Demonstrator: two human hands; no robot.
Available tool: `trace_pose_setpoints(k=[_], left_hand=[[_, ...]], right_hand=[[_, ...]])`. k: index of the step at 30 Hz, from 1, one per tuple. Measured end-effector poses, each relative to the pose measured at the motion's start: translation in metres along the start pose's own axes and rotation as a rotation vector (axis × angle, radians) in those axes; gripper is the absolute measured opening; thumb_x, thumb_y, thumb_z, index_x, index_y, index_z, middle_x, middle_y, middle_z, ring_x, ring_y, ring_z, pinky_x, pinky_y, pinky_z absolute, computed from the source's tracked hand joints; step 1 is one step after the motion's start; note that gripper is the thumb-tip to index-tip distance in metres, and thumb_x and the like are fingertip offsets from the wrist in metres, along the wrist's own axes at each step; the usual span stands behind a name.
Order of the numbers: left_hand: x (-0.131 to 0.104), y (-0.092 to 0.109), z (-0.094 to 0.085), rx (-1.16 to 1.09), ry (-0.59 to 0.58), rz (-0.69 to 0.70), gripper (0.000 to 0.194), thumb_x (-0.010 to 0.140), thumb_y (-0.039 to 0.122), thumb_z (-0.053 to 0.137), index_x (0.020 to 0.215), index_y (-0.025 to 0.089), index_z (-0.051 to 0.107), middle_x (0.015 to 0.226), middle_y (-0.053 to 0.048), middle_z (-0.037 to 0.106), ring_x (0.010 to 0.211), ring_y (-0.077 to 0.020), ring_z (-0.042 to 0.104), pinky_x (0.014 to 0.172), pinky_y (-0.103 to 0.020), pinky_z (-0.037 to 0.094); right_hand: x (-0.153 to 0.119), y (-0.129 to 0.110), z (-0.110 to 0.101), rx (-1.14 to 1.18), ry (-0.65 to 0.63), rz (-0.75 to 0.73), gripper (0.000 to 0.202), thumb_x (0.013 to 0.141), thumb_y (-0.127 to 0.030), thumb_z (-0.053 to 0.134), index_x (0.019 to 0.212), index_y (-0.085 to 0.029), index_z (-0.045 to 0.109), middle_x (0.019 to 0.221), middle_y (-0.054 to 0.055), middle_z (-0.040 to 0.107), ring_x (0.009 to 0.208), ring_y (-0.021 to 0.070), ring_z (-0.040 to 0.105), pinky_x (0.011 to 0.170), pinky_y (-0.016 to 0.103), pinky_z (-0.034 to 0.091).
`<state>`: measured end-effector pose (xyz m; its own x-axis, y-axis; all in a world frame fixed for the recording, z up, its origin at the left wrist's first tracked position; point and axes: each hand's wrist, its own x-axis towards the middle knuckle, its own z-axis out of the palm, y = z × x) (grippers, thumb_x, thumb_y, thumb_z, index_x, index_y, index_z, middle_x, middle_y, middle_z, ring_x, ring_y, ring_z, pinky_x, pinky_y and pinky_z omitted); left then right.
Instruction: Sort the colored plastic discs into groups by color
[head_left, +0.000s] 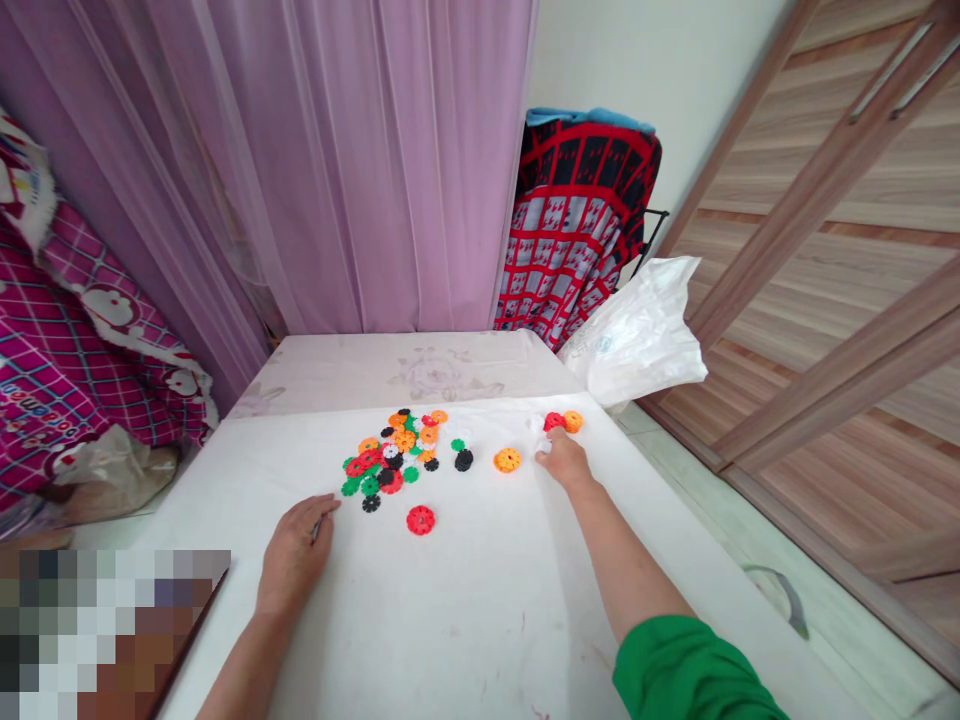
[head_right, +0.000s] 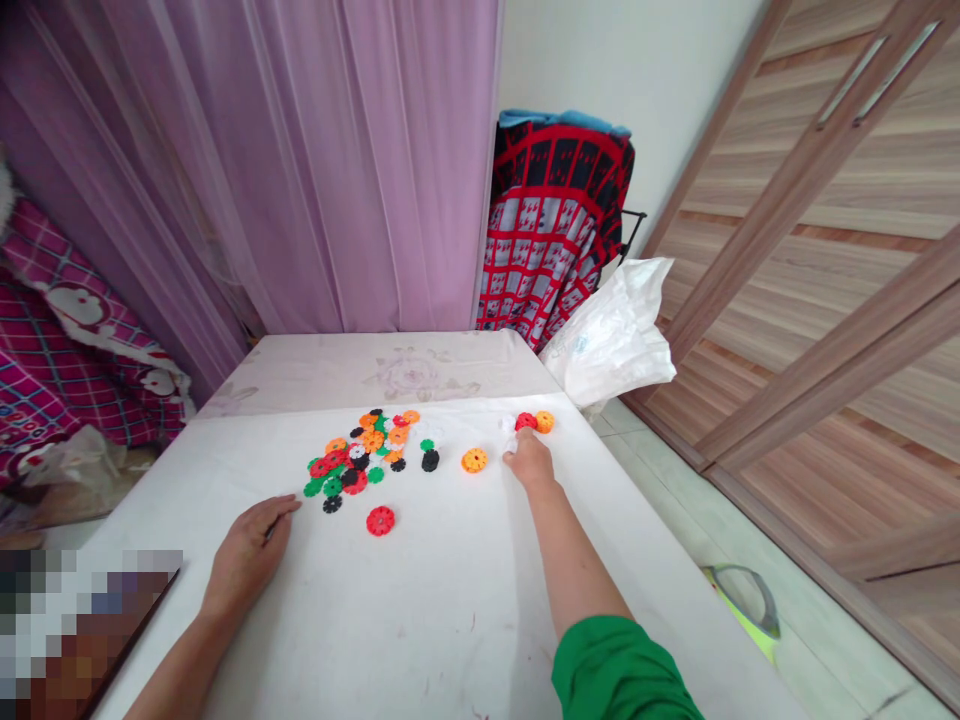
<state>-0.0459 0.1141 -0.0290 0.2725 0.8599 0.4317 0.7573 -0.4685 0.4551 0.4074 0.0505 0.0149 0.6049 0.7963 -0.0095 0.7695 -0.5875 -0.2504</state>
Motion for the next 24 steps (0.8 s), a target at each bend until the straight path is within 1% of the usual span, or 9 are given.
trace_pose_setpoints(k=[3, 7, 12, 15, 17, 19, 21, 23, 24], left_hand=[[0.0, -0.003, 0.001, -0.005, 0.002, -0.004, 0.034, 0.085, 0.038, 0.043, 0.093, 0.023, 0.073, 0.105, -0.007, 0.075, 0.101, -0.024, 0.068, 0.097, -0.04, 0.052], [0.001, -0.003, 0.002, -0.007, 0.008, -0.018, 0.034, 0.085, 0.039, 0.043, 0.092, 0.022, 0.072, 0.105, -0.008, 0.075, 0.101, -0.0245, 0.068, 0.097, -0.041, 0.052], [0.0, -0.003, 0.001, -0.001, -0.004, -0.014, 0.037, 0.085, 0.039, 0.042, 0.094, 0.022, 0.073, 0.107, -0.008, 0.075, 0.102, -0.0243, 0.068, 0.097, -0.041, 0.052], [-0.001, -0.005, 0.002, 0.017, -0.001, -0.018, 0.037, 0.085, 0.04, 0.042, 0.092, 0.023, 0.073, 0.106, -0.007, 0.075, 0.102, -0.0245, 0.068, 0.095, -0.041, 0.053], [-0.001, -0.007, 0.003, 0.023, 0.008, -0.011, 0.036, 0.085, 0.04, 0.042, 0.091, 0.023, 0.073, 0.106, -0.006, 0.075, 0.102, -0.0245, 0.068, 0.095, -0.041, 0.053], [0.0, -0.008, 0.003, 0.019, 0.013, 0.002, 0.036, 0.085, 0.04, 0.042, 0.091, 0.024, 0.073, 0.105, -0.006, 0.075, 0.102, -0.0244, 0.068, 0.095, -0.041, 0.053], [0.0, -0.01, 0.004, 0.013, 0.015, 0.008, 0.035, 0.085, 0.041, 0.043, 0.092, 0.024, 0.073, 0.106, -0.006, 0.075, 0.102, -0.0246, 0.068, 0.096, -0.042, 0.053], [0.0, -0.011, 0.004, 0.008, 0.01, 0.01, 0.036, 0.085, 0.041, 0.043, 0.093, 0.024, 0.073, 0.107, -0.007, 0.075, 0.102, -0.0251, 0.068, 0.096, -0.043, 0.053], [0.0, -0.013, 0.004, 0.006, 0.004, 0.012, 0.036, 0.085, 0.041, 0.043, 0.093, 0.023, 0.073, 0.107, -0.007, 0.075, 0.103, -0.0253, 0.068, 0.096, -0.043, 0.053]], right_hand=[[0.008, -0.002, 0.003, 0.015, 0.015, 0.054, 0.036, 0.078, -0.027, 0.064, 0.112, -0.02, 0.055, 0.096, 0.006, 0.069, 0.091, 0.0206, 0.066, 0.075, 0.026, 0.042], [0.012, -0.003, 0.007, 0.056, 0.017, 0.101, 0.033, 0.079, -0.028, 0.063, 0.109, -0.019, 0.056, 0.099, 0.007, 0.068, 0.092, 0.0216, 0.065, 0.077, 0.027, 0.043], [0.009, 0.006, 0.015, 0.222, 0.087, 0.106, 0.038, 0.076, -0.028, 0.064, 0.113, -0.02, 0.056, 0.103, 0.005, 0.067, 0.095, 0.021, 0.064, 0.081, 0.028, 0.045], [-0.006, 0.015, 0.022, 0.264, 0.135, 0.117, 0.042, 0.078, -0.027, 0.061, 0.119, -0.019, 0.055, 0.107, 0.007, 0.066, 0.092, 0.0199, 0.063, 0.082, 0.029, 0.047], [-0.023, 0.021, 0.027, 0.254, 0.186, 0.12, 0.039, 0.08, -0.022, 0.056, 0.119, -0.017, 0.058, 0.109, 0.009, 0.065, 0.092, 0.0196, 0.062, 0.085, 0.029, 0.046], [-0.041, 0.024, 0.031, 0.203, 0.235, 0.065, 0.032, 0.082, -0.017, 0.05, 0.111, -0.017, 0.063, 0.109, 0.009, 0.064, 0.096, 0.0202, 0.06, 0.089, 0.03, 0.044], [-0.053, 0.025, 0.033, 0.123, 0.252, -0.024, 0.028, 0.086, -0.016, 0.046, 0.103, -0.018, 0.068, 0.107, 0.009, 0.064, 0.099, 0.0206, 0.058, 0.091, 0.029, 0.041], [-0.057, 0.022, 0.032, 0.041, 0.242, -0.081, 0.029, 0.089, -0.016, 0.044, 0.101, -0.02, 0.069, 0.105, 0.008, 0.065, 0.098, 0.02, 0.057, 0.089, 0.028, 0.041], [-0.056, 0.02, 0.03, 0.008, 0.226, -0.086, 0.029, 0.09, -0.016, 0.043, 0.101, -0.02, 0.069, 0.104, 0.007, 0.065, 0.096, 0.0195, 0.057, 0.087, 0.028, 0.041]])
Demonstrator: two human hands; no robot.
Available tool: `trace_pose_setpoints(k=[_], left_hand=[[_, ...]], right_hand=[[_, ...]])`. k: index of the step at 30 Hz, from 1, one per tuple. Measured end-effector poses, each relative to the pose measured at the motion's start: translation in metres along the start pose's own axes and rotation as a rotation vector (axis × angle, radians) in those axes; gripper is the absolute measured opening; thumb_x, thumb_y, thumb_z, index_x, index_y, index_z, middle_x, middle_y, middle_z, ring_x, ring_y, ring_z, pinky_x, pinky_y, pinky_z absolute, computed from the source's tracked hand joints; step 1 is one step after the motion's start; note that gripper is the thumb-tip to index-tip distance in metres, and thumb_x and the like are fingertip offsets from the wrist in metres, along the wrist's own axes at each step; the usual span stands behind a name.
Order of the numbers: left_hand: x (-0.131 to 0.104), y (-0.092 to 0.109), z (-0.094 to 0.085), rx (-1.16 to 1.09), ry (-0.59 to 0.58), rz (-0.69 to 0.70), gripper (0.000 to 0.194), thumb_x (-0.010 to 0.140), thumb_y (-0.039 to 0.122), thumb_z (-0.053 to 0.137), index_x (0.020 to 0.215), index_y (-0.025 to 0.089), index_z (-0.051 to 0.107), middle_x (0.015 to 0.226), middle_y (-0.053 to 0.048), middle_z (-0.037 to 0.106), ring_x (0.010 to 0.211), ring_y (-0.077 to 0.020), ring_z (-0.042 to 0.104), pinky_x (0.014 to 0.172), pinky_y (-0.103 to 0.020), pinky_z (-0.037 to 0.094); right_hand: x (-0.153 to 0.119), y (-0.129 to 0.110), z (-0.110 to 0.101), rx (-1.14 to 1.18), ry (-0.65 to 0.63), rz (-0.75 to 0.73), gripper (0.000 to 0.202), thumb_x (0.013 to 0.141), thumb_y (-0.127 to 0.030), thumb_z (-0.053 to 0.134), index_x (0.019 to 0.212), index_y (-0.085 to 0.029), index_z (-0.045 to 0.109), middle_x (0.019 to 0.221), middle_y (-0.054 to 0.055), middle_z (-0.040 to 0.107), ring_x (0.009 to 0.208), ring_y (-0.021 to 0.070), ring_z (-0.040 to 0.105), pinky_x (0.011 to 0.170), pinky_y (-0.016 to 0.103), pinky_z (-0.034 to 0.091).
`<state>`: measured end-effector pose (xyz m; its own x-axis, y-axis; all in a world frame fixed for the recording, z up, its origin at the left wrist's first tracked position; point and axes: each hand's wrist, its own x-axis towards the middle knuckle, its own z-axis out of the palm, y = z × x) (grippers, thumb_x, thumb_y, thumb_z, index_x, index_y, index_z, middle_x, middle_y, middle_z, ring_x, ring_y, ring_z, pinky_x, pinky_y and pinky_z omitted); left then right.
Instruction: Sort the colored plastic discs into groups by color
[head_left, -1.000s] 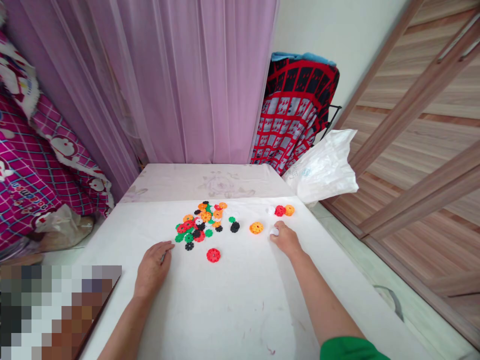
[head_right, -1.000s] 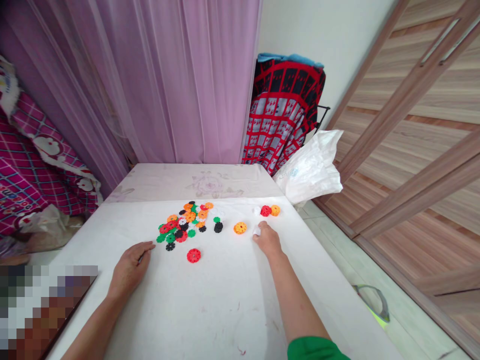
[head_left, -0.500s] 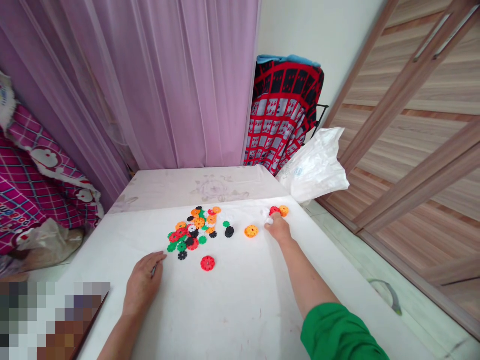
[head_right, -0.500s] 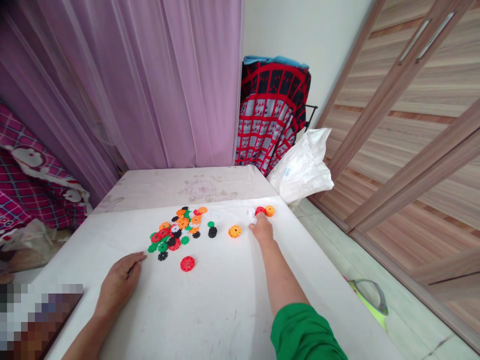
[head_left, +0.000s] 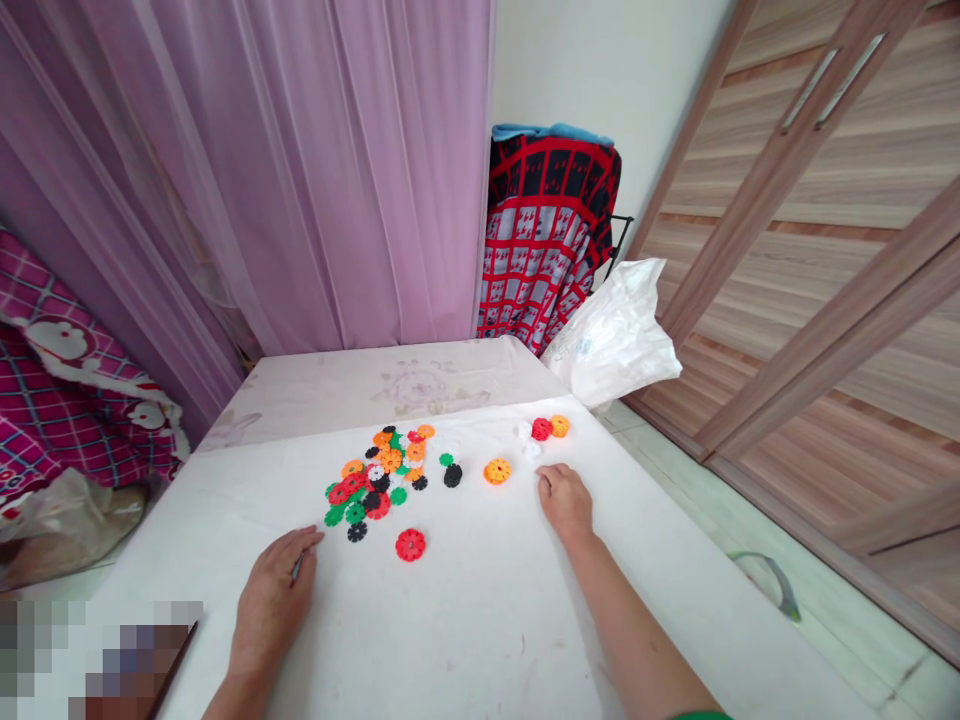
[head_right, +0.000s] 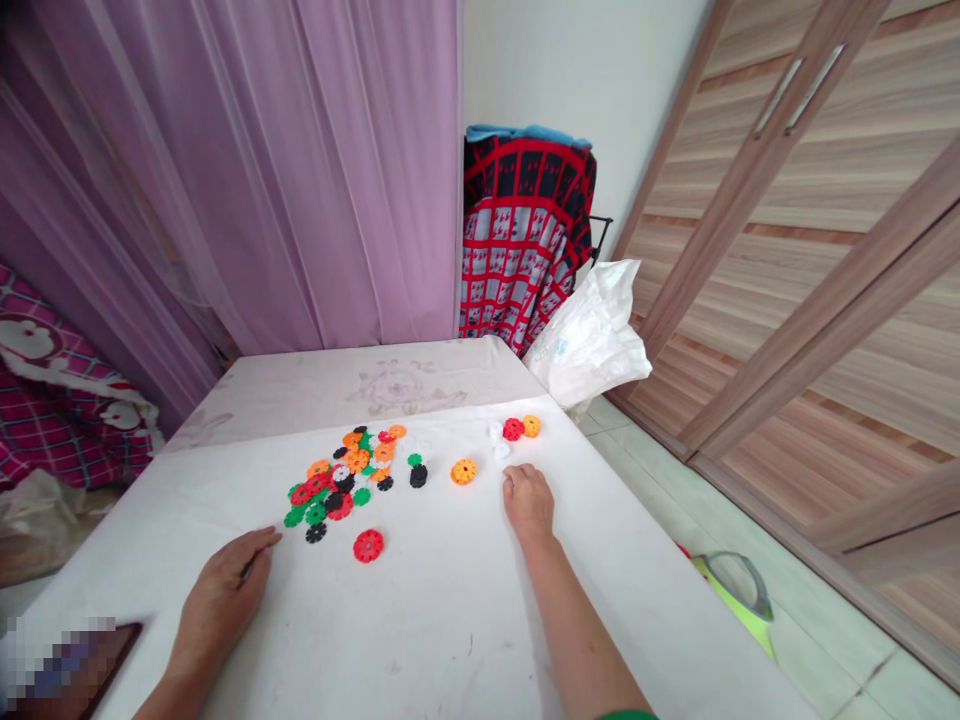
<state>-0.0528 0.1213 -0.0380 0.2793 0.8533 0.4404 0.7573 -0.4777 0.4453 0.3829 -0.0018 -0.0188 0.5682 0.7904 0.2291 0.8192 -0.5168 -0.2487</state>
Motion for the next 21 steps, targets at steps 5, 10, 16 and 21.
trace_pose_setpoints(k=[5, 10, 16, 21], left_hand=[[0.0, -0.003, 0.002, 0.001, -0.006, 0.011, 0.034, 0.085, 0.041, 0.044, 0.093, 0.024, 0.073, 0.108, -0.007, 0.075, 0.102, -0.025, 0.068, 0.097, -0.043, 0.053], [0.0, -0.001, 0.001, 0.007, 0.001, 0.016, 0.036, 0.086, 0.041, 0.042, 0.092, 0.024, 0.073, 0.107, -0.007, 0.075, 0.102, -0.0254, 0.069, 0.096, -0.044, 0.053], [0.0, -0.001, 0.001, 0.016, 0.014, 0.023, 0.036, 0.086, 0.041, 0.043, 0.09, 0.024, 0.073, 0.105, -0.007, 0.075, 0.102, -0.026, 0.069, 0.095, -0.044, 0.055], [0.0, -0.002, 0.001, 0.01, 0.001, 0.014, 0.035, 0.086, 0.041, 0.043, 0.092, 0.024, 0.073, 0.106, -0.007, 0.075, 0.102, -0.0257, 0.069, 0.095, -0.044, 0.054]], right_hand=[[0.02, -0.007, -0.006, -0.11, -0.065, -0.016, 0.027, 0.092, -0.017, 0.044, 0.101, -0.021, 0.069, 0.101, 0.007, 0.064, 0.093, 0.018, 0.057, 0.077, 0.026, 0.04], [0.027, -0.009, -0.006, -0.13, -0.067, -0.033, 0.028, 0.093, -0.017, 0.043, 0.102, -0.021, 0.069, 0.102, 0.007, 0.064, 0.092, 0.0176, 0.056, 0.075, 0.026, 0.039], [0.032, -0.009, -0.003, -0.109, -0.048, -0.036, 0.028, 0.091, -0.017, 0.045, 0.101, -0.021, 0.07, 0.1, 0.007, 0.065, 0.091, 0.0175, 0.055, 0.075, 0.025, 0.038], [0.037, -0.007, 0.0, -0.113, -0.034, -0.038, 0.029, 0.091, -0.016, 0.044, 0.105, -0.02, 0.07, 0.103, 0.009, 0.065, 0.092, 0.0185, 0.055, 0.077, 0.026, 0.039]])
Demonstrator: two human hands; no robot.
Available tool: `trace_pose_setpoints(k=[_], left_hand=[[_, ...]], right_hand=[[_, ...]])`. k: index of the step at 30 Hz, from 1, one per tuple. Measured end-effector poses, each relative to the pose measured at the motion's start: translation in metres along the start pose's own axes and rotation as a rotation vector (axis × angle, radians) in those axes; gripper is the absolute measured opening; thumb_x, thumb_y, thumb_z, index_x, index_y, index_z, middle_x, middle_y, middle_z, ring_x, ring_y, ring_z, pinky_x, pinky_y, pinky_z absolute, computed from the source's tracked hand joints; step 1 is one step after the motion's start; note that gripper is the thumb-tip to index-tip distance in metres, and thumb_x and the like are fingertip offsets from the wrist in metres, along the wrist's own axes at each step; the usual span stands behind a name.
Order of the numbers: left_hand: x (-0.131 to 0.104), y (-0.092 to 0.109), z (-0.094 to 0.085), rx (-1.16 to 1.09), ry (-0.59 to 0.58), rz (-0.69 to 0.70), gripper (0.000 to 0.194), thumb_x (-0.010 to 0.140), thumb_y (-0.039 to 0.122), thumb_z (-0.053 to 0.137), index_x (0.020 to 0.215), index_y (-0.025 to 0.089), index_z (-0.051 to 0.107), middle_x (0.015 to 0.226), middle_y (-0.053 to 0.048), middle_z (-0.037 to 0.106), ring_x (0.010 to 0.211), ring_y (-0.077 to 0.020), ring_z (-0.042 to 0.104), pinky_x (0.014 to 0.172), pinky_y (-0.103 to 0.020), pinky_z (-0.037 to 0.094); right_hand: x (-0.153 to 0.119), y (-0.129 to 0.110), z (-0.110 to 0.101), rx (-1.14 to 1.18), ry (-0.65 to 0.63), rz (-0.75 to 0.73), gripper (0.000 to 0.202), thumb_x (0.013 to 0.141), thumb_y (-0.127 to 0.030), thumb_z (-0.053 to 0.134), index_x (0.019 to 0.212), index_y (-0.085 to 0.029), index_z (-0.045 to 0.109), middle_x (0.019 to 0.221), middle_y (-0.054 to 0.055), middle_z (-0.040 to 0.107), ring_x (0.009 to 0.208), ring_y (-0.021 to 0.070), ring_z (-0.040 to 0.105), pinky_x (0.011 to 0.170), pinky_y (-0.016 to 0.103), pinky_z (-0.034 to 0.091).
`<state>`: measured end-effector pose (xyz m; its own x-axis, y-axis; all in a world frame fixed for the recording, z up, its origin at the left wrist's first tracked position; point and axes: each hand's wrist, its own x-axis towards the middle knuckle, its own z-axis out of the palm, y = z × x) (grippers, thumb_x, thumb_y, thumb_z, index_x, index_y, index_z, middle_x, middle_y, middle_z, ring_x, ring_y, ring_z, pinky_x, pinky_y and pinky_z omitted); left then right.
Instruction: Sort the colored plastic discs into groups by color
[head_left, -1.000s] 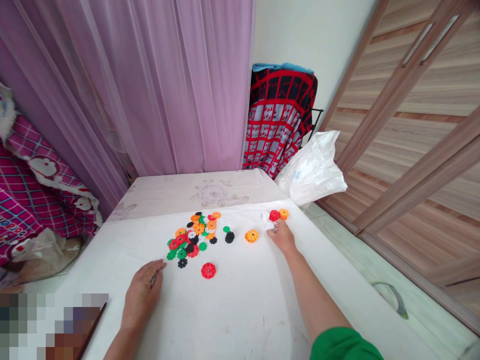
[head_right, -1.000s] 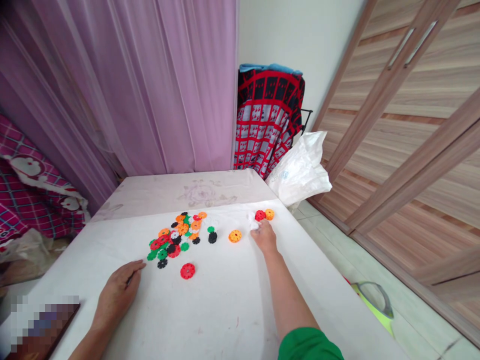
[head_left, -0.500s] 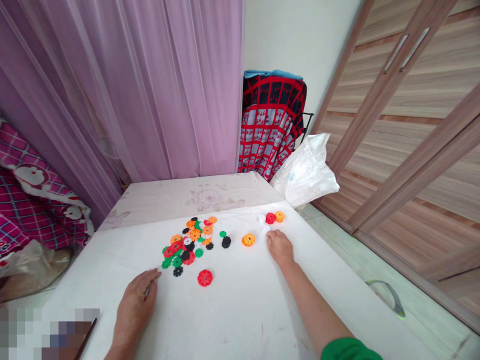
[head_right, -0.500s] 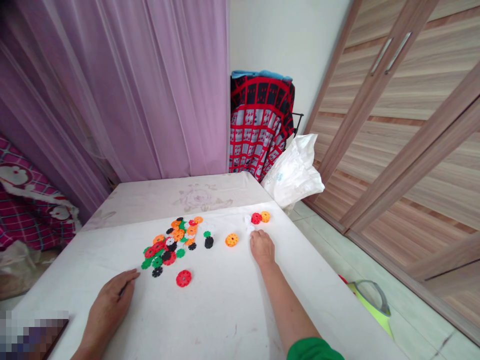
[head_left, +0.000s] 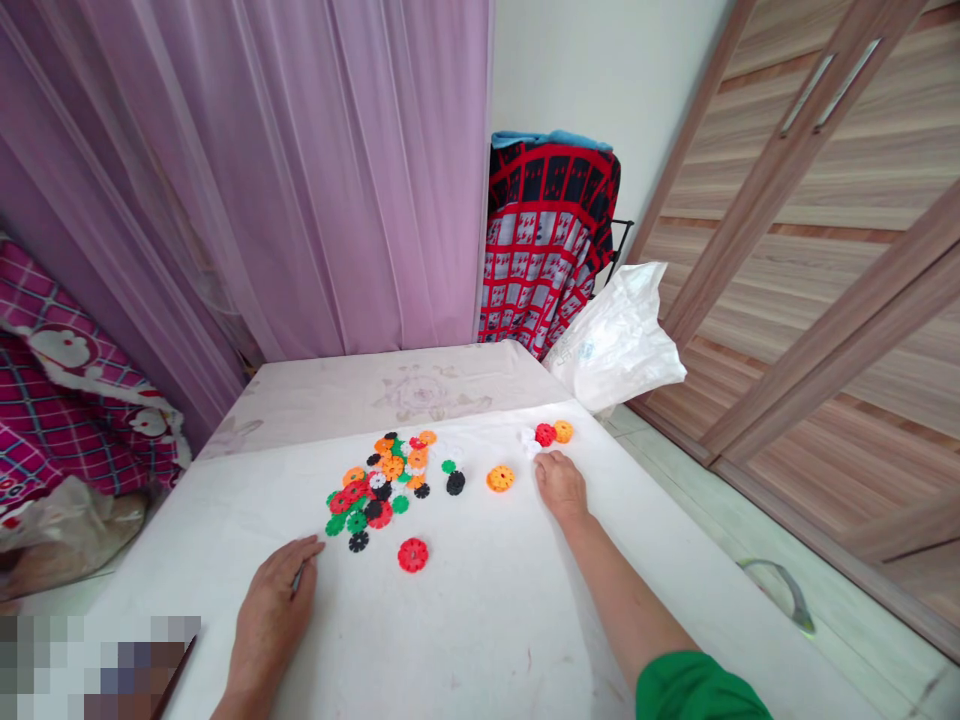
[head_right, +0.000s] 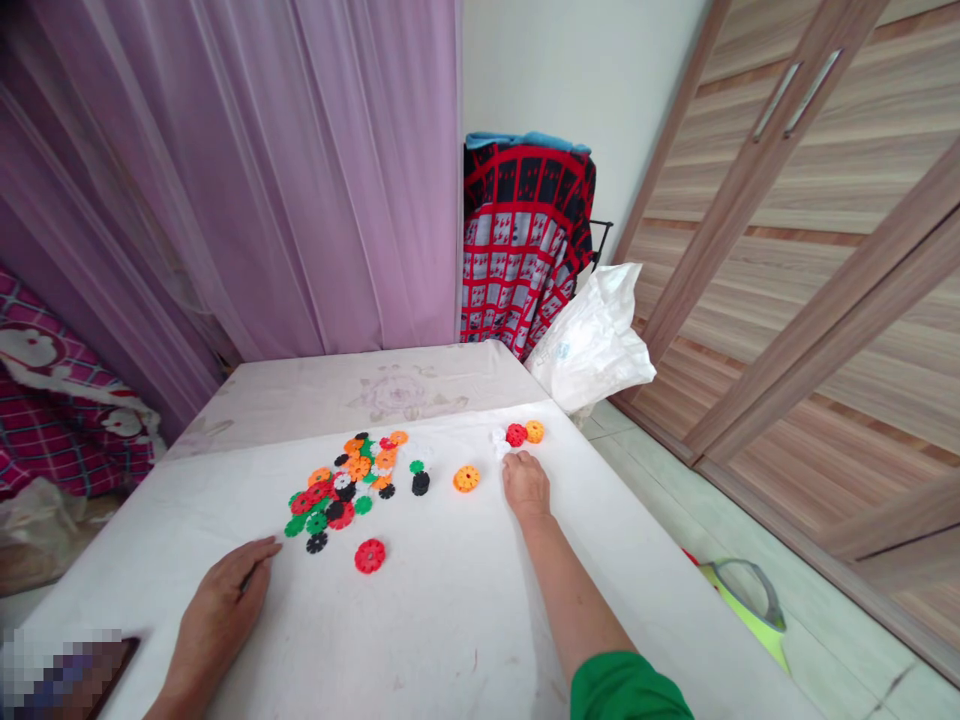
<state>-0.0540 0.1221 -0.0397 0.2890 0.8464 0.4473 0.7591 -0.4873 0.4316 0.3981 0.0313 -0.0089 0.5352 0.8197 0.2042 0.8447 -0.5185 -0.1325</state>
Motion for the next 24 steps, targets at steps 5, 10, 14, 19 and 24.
trace_pose_setpoints(k=[5, 10, 14, 19, 24], left_hand=[[0.0, 0.001, 0.0, -0.007, -0.002, -0.006, 0.035, 0.086, 0.041, 0.043, 0.093, 0.024, 0.073, 0.106, -0.006, 0.075, 0.102, -0.0256, 0.069, 0.095, -0.044, 0.054], [-0.002, 0.001, 0.001, -0.017, -0.001, -0.015, 0.035, 0.086, 0.041, 0.044, 0.093, 0.023, 0.073, 0.107, -0.007, 0.075, 0.104, -0.0259, 0.068, 0.097, -0.044, 0.052], [-0.001, 0.001, 0.001, -0.014, -0.001, -0.018, 0.036, 0.085, 0.041, 0.044, 0.094, 0.022, 0.073, 0.107, -0.007, 0.075, 0.103, -0.0258, 0.068, 0.097, -0.044, 0.053], [0.001, 0.005, -0.001, -0.008, 0.005, -0.011, 0.036, 0.085, 0.041, 0.043, 0.092, 0.023, 0.074, 0.105, -0.007, 0.075, 0.1, -0.0251, 0.069, 0.094, -0.042, 0.054], [0.002, 0.008, -0.003, -0.005, 0.002, -0.018, 0.035, 0.085, 0.04, 0.043, 0.089, 0.024, 0.073, 0.105, -0.007, 0.075, 0.1, -0.0247, 0.069, 0.094, -0.041, 0.054]], right_hand=[[0.001, -0.001, 0.001, 0.011, 0.003, 0.007, 0.029, 0.091, -0.016, 0.044, 0.103, -0.02, 0.07, 0.104, 0.009, 0.065, 0.092, 0.0186, 0.055, 0.078, 0.027, 0.04], [0.002, 0.001, 0.0, 0.038, 0.005, 0.024, 0.029, 0.091, -0.016, 0.044, 0.103, -0.02, 0.07, 0.102, 0.009, 0.065, 0.094, 0.0187, 0.057, 0.08, 0.026, 0.041], [-0.006, -0.001, 0.007, 0.273, 0.054, 0.078, 0.028, 0.089, -0.016, 0.044, 0.103, -0.018, 0.067, 0.104, 0.008, 0.067, 0.094, 0.0176, 0.06, 0.087, 0.026, 0.044], [-0.027, -0.019, 0.018, 0.703, 0.024, 0.006, 0.037, 0.086, -0.038, 0.053, 0.118, -0.02, 0.056, 0.115, 0.007, 0.068, 0.096, 0.018, 0.064, 0.087, 0.03, 0.049], [-0.033, -0.041, 0.013, 0.529, 0.005, -0.07, 0.067, 0.071, -0.036, 0.069, 0.132, -0.021, 0.046, 0.122, 0.009, 0.065, 0.11, 0.0237, 0.06, 0.098, 0.038, 0.042]])
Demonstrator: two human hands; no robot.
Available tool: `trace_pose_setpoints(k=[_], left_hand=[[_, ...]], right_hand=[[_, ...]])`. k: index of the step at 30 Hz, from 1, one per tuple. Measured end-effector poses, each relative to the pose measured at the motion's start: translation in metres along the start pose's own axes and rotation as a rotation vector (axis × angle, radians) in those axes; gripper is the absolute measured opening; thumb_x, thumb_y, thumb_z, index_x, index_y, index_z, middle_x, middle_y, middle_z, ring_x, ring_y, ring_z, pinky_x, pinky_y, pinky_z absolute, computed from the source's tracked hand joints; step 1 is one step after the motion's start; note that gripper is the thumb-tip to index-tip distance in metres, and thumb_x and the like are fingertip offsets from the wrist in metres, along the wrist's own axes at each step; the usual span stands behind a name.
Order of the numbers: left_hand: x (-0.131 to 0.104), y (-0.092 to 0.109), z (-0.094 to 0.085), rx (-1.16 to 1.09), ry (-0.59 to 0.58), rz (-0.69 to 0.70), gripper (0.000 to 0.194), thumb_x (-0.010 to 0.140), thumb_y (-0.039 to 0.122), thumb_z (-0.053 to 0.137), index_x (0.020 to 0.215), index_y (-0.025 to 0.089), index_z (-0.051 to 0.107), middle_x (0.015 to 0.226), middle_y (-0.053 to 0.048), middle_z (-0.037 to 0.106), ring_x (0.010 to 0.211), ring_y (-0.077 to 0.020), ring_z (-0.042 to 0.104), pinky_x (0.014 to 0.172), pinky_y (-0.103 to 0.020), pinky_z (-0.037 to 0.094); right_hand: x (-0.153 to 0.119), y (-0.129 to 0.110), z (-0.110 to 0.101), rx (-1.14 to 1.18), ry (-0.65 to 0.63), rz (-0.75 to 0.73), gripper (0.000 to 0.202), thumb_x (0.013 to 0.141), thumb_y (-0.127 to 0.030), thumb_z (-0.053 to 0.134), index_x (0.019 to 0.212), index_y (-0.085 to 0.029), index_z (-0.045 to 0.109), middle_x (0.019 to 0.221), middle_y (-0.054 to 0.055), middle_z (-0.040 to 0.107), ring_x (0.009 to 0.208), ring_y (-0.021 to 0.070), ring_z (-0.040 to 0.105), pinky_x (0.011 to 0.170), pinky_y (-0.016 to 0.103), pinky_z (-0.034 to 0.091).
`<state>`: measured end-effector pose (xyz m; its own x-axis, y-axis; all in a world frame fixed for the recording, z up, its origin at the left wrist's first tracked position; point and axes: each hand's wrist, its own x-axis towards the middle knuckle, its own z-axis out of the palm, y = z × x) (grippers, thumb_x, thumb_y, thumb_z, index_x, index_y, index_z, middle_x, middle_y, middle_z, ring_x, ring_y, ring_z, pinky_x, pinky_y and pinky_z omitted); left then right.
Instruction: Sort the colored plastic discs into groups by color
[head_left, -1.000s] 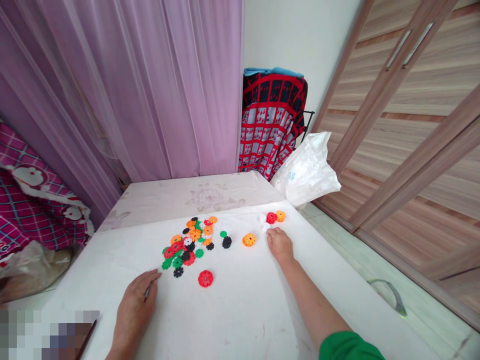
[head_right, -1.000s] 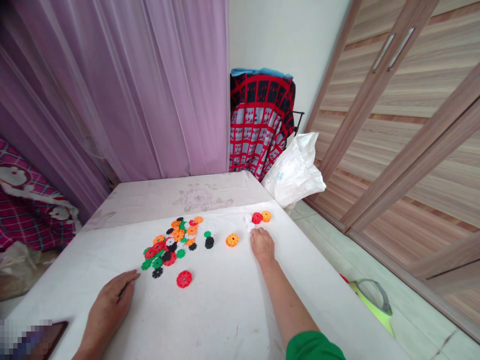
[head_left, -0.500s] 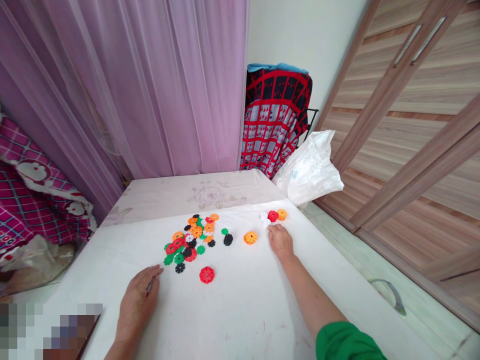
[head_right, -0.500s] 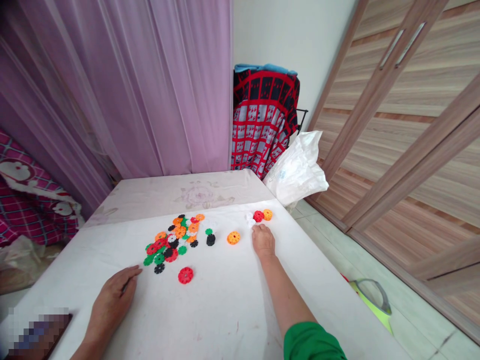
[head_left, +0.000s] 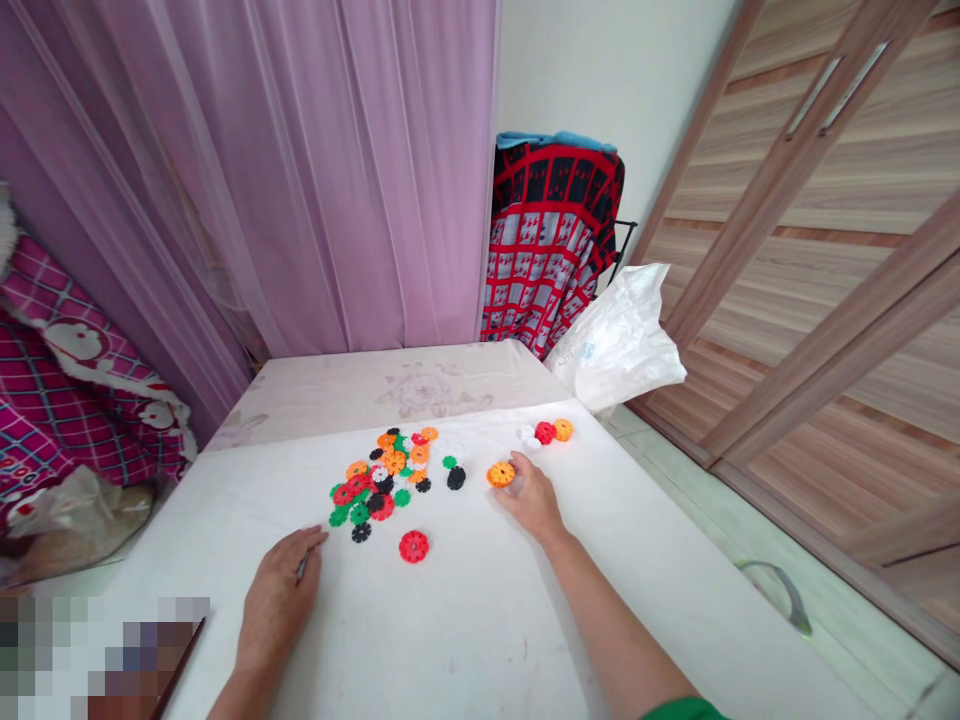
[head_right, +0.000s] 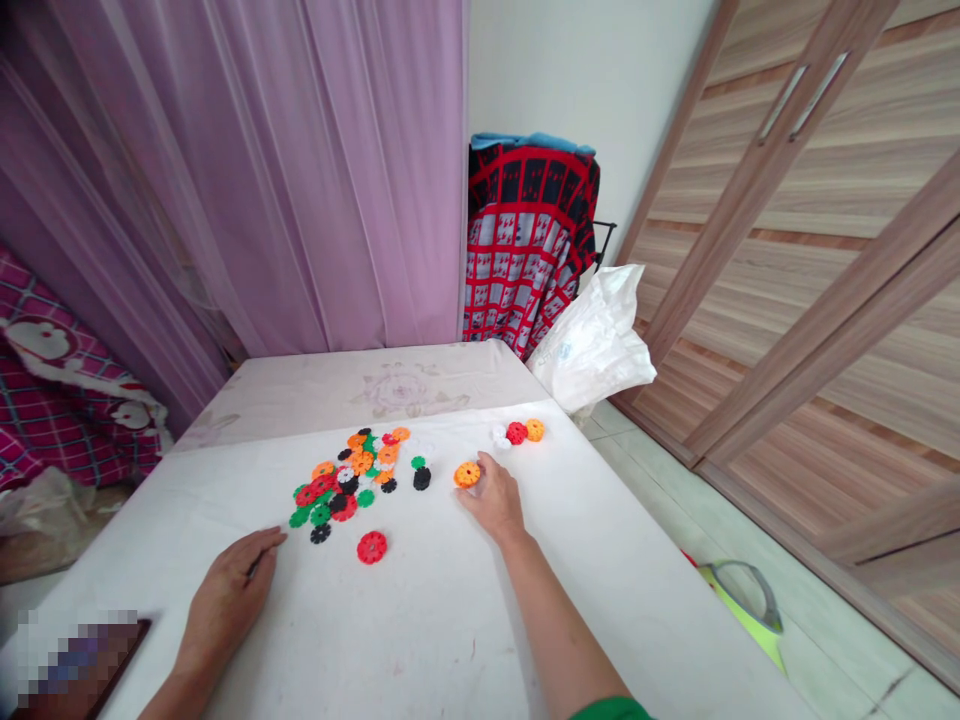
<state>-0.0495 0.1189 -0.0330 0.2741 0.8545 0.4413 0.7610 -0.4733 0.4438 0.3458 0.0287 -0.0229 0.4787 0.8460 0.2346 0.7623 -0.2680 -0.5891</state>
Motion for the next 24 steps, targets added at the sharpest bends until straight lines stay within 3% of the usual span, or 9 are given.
trace_pose_setpoints(k=[9, 18, 24], left_hand=[[0.0, 0.002, 0.0, -0.01, 0.003, -0.006, 0.035, 0.085, 0.039, 0.043, 0.09, 0.023, 0.073, 0.105, -0.007, 0.075, 0.101, -0.0248, 0.069, 0.095, -0.041, 0.054], [-0.001, -0.003, 0.002, 0.01, 0.003, 0.012, 0.035, 0.085, 0.04, 0.043, 0.091, 0.023, 0.073, 0.105, -0.007, 0.075, 0.102, -0.0248, 0.069, 0.095, -0.041, 0.054], [-0.001, -0.007, 0.003, 0.012, -0.01, 0.024, 0.037, 0.086, 0.041, 0.043, 0.093, 0.022, 0.074, 0.106, -0.007, 0.075, 0.101, -0.0243, 0.069, 0.096, -0.04, 0.054]], right_hand=[[0.008, -0.015, -0.001, -0.233, -0.025, 0.024, 0.058, 0.076, -0.031, 0.064, 0.131, -0.019, 0.05, 0.111, 0.007, 0.068, 0.103, 0.0232, 0.059, 0.09, 0.032, 0.04], [0.004, 0.03, -0.029, -0.324, 0.052, 0.068, 0.049, 0.079, -0.033, 0.06, 0.125, -0.016, 0.055, 0.102, 0.008, 0.07, 0.094, 0.0235, 0.061, 0.085, 0.032, 0.042], [0.012, 0.031, -0.015, -0.22, 0.131, -0.047, 0.042, 0.075, -0.033, 0.062, 0.115, -0.02, 0.062, 0.099, 0.006, 0.071, 0.09, 0.0224, 0.061, 0.083, 0.032, 0.044]])
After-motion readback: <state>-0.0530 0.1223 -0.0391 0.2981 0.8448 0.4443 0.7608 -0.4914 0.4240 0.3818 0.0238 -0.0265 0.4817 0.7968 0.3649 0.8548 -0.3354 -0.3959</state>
